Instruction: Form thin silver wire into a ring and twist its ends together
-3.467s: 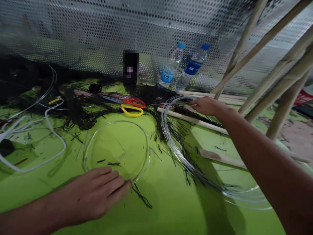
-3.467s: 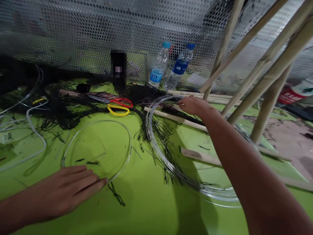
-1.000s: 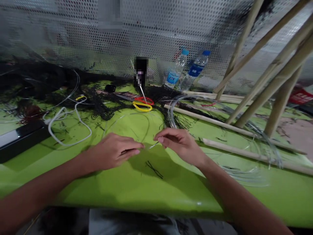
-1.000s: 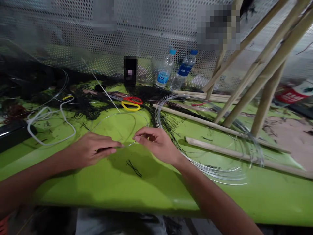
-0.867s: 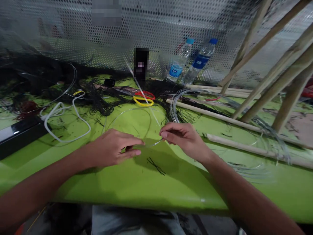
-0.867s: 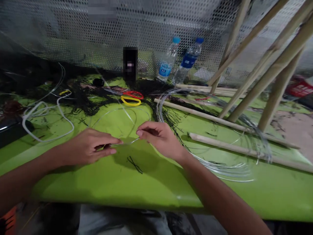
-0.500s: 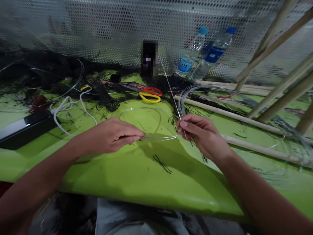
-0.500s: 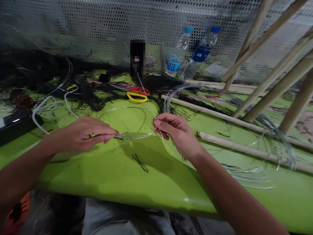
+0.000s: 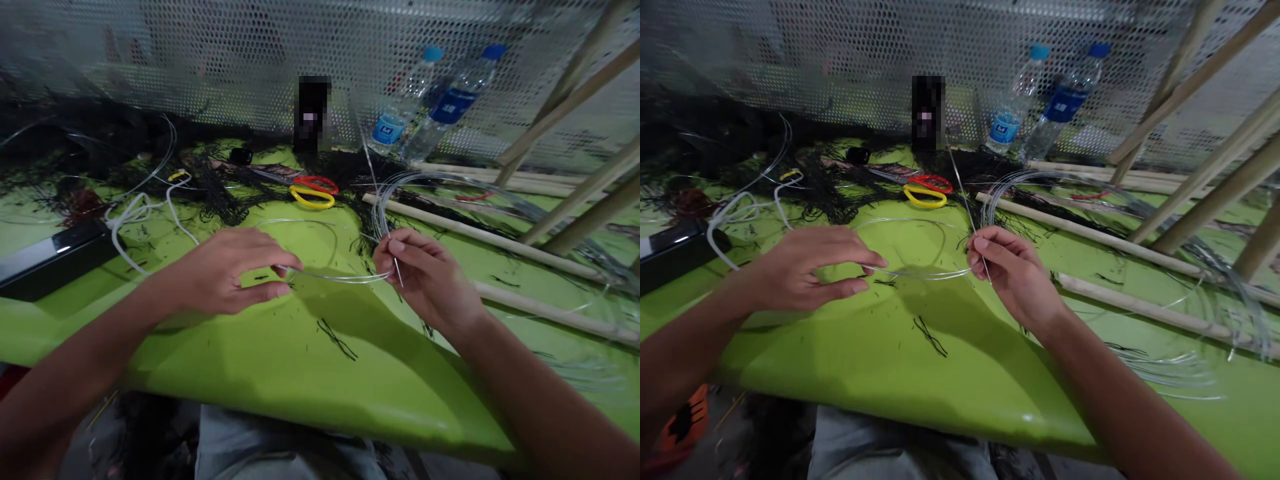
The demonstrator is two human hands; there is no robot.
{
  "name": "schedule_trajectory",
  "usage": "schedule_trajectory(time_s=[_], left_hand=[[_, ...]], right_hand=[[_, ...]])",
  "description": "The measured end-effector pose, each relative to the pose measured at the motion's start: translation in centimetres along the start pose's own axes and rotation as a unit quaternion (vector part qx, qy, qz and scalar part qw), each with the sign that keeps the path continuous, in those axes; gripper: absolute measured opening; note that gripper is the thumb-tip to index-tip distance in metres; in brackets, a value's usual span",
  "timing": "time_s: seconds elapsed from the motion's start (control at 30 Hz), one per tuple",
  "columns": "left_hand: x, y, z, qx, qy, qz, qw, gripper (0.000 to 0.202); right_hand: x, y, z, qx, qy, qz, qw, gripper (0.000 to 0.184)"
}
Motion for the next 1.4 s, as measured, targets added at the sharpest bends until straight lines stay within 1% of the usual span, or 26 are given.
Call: schedule_trajectory(time_s=[0.1,0.17,0.23,0.3,0.37,0.43,0.47,0.53,0.57,0.63,0.67,0.7,0.73,0.77,0.8,0.83,0.87,0.9,0.93,1.0,1.07,1.13,1.17,1.23,1.3,1.4], left_hand=[[-0.6,1.4,0.0,-0.026,0.042,0.055,0.997,0.021],[-1.2,2.2,0.0,-0.031,0.058,0.101,0.993,0.021],[-1.9,2.6,0.0,-0.033,0.055,0.127,0.990,0.024],[-2.4,2.7,-0.1,-0.030,0.052,0.131,0.990,0.027],[-2.4,2.4,-0.1,-0.010,0.066,0.116,0.991,0.028],[-1.9,1.9,0.0,0.031,0.091,0.082,0.992,0.026],[-1.6,1.6,0.1,0.053,0.102,0.057,0.992,0.025],[-0.8,1.2,0.2,0.098,0.124,-0.003,0.987,0.023],[-0.4,1.0,0.2,0.121,0.135,-0.034,0.983,0.022],[0.4,0.6,0.2,0.171,0.150,-0.099,0.969,0.023],[0.7,0.4,0.1,0.194,0.156,-0.131,0.960,0.023],[0.9,0.2,0.0,0.212,0.162,-0.164,0.950,0.023],[1.1,0.0,-0.1,0.225,0.171,-0.197,0.939,0.023],[1.3,-0.2,-0.1,0.235,0.181,-0.228,0.927,0.023],[1.5,-0.4,-0.2,0.243,0.193,-0.254,0.916,0.022],[1.7,-0.6,-0.3,0.248,0.204,-0.275,0.906,0.021],[1.7,-0.7,-0.3,0.253,0.210,-0.294,0.898,0.020],[1.8,-0.9,-0.3,0.256,0.213,-0.310,0.890,0.019],[1.8,-0.9,-0.3,0.258,0.212,-0.324,0.885,0.018],[1.5,-0.8,-0.2,0.258,0.196,-0.345,0.881,0.017],[1.0,-0.4,-0.2,0.254,0.164,-0.352,0.886,0.017],[0.5,0.1,-0.2,0.248,0.131,-0.330,0.901,0.020],[0.2,0.4,-0.1,0.246,0.116,-0.310,0.911,0.023],[-0.3,0.9,0.0,0.249,0.082,-0.263,0.928,0.029],[-0.9,1.3,0.2,0.258,0.039,-0.218,0.940,0.032],[-1.7,1.5,0.4,0.282,-0.016,-0.176,0.943,0.036]], right_hand=[[-1.2,-0.1,-0.5,0.011,-0.002,0.000,1.000,0.010],[-2.0,-0.1,-0.7,0.021,-0.005,0.000,1.000,0.008],[-2.5,0.0,-0.9,0.026,0.000,-0.005,1.000,0.006],[-2.4,0.1,-1.0,0.015,0.025,-0.015,0.999,0.006],[-1.8,0.3,-0.9,0.004,0.070,-0.024,0.997,0.008],[-0.9,0.0,-0.9,0.026,0.113,-0.040,0.992,0.006],[-0.5,-0.3,-0.9,0.046,0.125,-0.049,0.990,0.005],[0.3,-1.2,-0.8,0.075,0.119,-0.067,0.988,0.004],[0.6,-1.8,-0.7,0.074,0.092,-0.076,0.990,0.006],[1.1,-3.2,-0.5,0.054,-0.012,-0.107,0.993,0.012],[1.3,-3.9,-0.4,0.040,-0.115,-0.142,0.982,0.014],[1.5,-4.5,-0.5,0.036,-0.211,-0.173,0.961,0.015],[1.9,-5.1,-0.6,0.022,-0.301,-0.209,0.930,0.015],[2.4,-5.4,-0.7,0.008,-0.369,-0.240,0.898,0.016],[3.0,-5.7,-0.7,-0.009,-0.406,-0.264,0.875,0.018],[3.7,-5.8,-0.7,-0.032,-0.422,-0.283,0.861,0.020],[4.2,-5.8,-0.7,-0.052,-0.422,-0.296,0.855,0.022],[4.5,-5.6,-0.6,-0.069,-0.410,-0.304,0.857,0.024],[4.6,-5.4,-0.5,-0.079,-0.393,-0.307,0.863,0.025],[4.1,-4.9,-0.3,-0.079,-0.351,-0.302,0.883,0.026],[2.7,-4.3,-0.5,-0.060,-0.307,-0.273,0.910,0.025],[0.8,-3.6,-0.9,-0.032,-0.269,-0.225,0.936,0.023],[-0.2,-3.3,-1.2,-0.024,-0.259,-0.206,0.944,0.022],[-2.1,-2.4,-2.0,-0.031,-0.264,-0.178,0.947,0.021],[-3.5,-1.6,-2.8,-0.045,-0.263,-0.154,0.951,0.023],[-4.7,-0.8,-3.6,-0.054,-0.248,-0.132,0.958,0.022]])
Point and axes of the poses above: each hand's wrist, its own z-axis towards the middle knuckle, its own x-axis out of the back of the hand, y = z × x, the point moved 3 cm from there along z, towards the middle knuckle, and after that the axes turned 9 degrees about x, right-handed, at the moved point
